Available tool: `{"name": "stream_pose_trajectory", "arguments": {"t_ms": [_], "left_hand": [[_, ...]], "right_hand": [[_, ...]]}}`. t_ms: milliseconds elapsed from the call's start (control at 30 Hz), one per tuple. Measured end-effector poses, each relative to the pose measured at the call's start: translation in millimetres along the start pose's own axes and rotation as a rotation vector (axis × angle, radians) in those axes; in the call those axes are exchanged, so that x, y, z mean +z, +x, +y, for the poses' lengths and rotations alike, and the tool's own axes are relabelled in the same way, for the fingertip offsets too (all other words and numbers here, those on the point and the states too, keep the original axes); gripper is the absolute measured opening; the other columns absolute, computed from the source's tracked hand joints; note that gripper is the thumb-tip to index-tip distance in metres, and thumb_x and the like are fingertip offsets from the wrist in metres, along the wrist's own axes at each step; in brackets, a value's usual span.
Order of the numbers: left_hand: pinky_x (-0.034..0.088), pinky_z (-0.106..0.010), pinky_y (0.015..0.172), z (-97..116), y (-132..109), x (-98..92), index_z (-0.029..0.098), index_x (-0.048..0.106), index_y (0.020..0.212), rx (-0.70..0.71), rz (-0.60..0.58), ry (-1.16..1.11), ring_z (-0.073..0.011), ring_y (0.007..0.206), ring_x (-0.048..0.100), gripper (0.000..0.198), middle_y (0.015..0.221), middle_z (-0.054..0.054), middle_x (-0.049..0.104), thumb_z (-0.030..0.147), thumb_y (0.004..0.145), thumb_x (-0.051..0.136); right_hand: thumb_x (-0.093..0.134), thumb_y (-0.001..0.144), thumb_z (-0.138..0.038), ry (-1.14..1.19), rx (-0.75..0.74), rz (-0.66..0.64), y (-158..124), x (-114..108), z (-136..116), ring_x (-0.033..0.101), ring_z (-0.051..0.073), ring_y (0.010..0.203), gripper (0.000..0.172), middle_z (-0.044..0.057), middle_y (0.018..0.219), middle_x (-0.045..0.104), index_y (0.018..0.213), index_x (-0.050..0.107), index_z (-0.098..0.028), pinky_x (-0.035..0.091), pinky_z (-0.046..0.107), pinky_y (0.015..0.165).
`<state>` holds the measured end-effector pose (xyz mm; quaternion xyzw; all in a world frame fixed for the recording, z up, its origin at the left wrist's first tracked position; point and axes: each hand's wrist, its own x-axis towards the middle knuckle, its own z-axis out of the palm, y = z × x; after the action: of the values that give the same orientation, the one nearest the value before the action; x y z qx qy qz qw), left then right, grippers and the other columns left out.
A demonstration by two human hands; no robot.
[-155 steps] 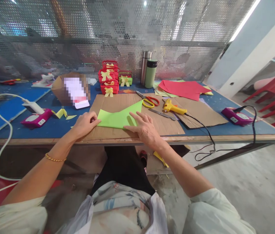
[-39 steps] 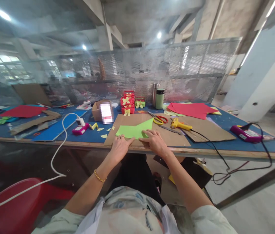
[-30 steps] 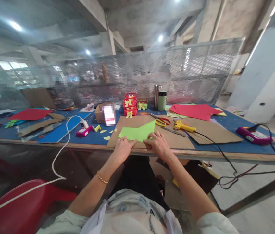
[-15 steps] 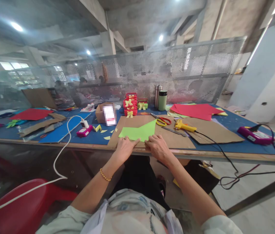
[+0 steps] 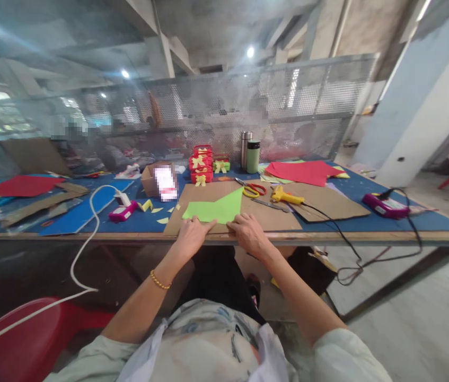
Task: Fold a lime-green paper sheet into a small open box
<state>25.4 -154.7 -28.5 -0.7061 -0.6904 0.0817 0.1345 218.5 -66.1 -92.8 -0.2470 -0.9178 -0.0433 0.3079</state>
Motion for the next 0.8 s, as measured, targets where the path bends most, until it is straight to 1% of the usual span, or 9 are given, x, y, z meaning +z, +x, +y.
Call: {"name": "stream_pose_trajectory", "arguments": {"t_ms": [100, 200, 300, 367, 533, 633, 800], "left_hand": [[0.047, -0.040, 0.085, -1, 1, -2.6, 0.040, 0.051, 0.149, -0.003, 0.000, -0.034, -0.0259, 0.092, 0.066, 0.061, 0.108, -0.017, 0.067, 0.009, 0.099, 0.036], [0.046, -0.040, 0.086, -2, 3, -2.3, 0.040, 0.050, 0.150, 0.017, -0.001, -0.025, -0.0267, 0.093, 0.066, 0.062, 0.107, -0.017, 0.067, 0.009, 0.099, 0.034], [0.045, -0.040, 0.086, -3, 4, 0.5, 0.040, 0.048, 0.152, 0.023, -0.007, -0.011, -0.0267, 0.093, 0.065, 0.062, 0.106, -0.017, 0.068, 0.010, 0.100, 0.033], [0.044, -0.041, 0.087, -2, 5, 2.0, 0.040, 0.049, 0.151, 0.014, 0.004, -0.038, -0.0267, 0.092, 0.065, 0.061, 0.106, -0.017, 0.068, 0.011, 0.099, 0.035], [0.045, -0.042, 0.088, -2, 4, 1.9, 0.039, 0.053, 0.148, 0.009, 0.026, -0.066, -0.0263, 0.092, 0.064, 0.060, 0.105, -0.018, 0.067, 0.009, 0.099, 0.034], [0.044, -0.042, 0.087, -3, 4, 2.4, 0.039, 0.050, 0.150, 0.013, 0.010, -0.041, -0.0271, 0.094, 0.065, 0.062, 0.106, -0.018, 0.067, 0.008, 0.098, 0.034], [0.044, -0.042, 0.089, -3, 6, 4.5, 0.040, 0.051, 0.149, 0.003, 0.015, -0.084, -0.0254, 0.090, 0.064, 0.062, 0.103, -0.018, 0.066, 0.008, 0.098, 0.034]], "right_hand": [[0.045, 0.096, -0.009, 0.087, -0.021, 0.031, -5, -2, 2, 0.049, 0.023, 0.085, 0.029, 0.009, 0.088, 0.064, 0.098, 0.072, -0.020, 0.037, 0.035, 0.078], [0.045, 0.096, -0.008, 0.120, -0.003, 0.062, -9, -4, 2, 0.049, 0.024, 0.085, 0.028, 0.010, 0.088, 0.063, 0.098, 0.071, -0.019, 0.041, 0.036, 0.079], [0.043, 0.098, -0.009, 0.133, 0.005, 0.093, -10, -5, 0, 0.048, 0.024, 0.085, 0.029, 0.010, 0.088, 0.061, 0.094, 0.070, -0.019, 0.042, 0.036, 0.078], [0.041, 0.098, -0.008, 0.139, 0.002, 0.106, -9, -5, 0, 0.048, 0.024, 0.084, 0.031, 0.010, 0.087, 0.061, 0.091, 0.070, -0.018, 0.041, 0.036, 0.077], [0.041, 0.100, -0.012, 0.176, 0.003, 0.099, -4, -4, 3, 0.048, 0.023, 0.084, 0.033, 0.010, 0.084, 0.060, 0.085, 0.070, -0.017, 0.041, 0.036, 0.077], [0.040, 0.097, -0.008, 0.212, 0.025, 0.078, -5, -5, 5, 0.050, 0.023, 0.087, 0.034, 0.010, 0.087, 0.061, 0.087, 0.072, -0.017, 0.041, 0.036, 0.080], [0.041, 0.090, -0.002, 0.204, 0.085, 0.085, -14, -8, 3, 0.050, 0.024, 0.093, 0.037, 0.011, 0.092, 0.062, 0.097, 0.074, -0.017, 0.044, 0.038, 0.083]]}}
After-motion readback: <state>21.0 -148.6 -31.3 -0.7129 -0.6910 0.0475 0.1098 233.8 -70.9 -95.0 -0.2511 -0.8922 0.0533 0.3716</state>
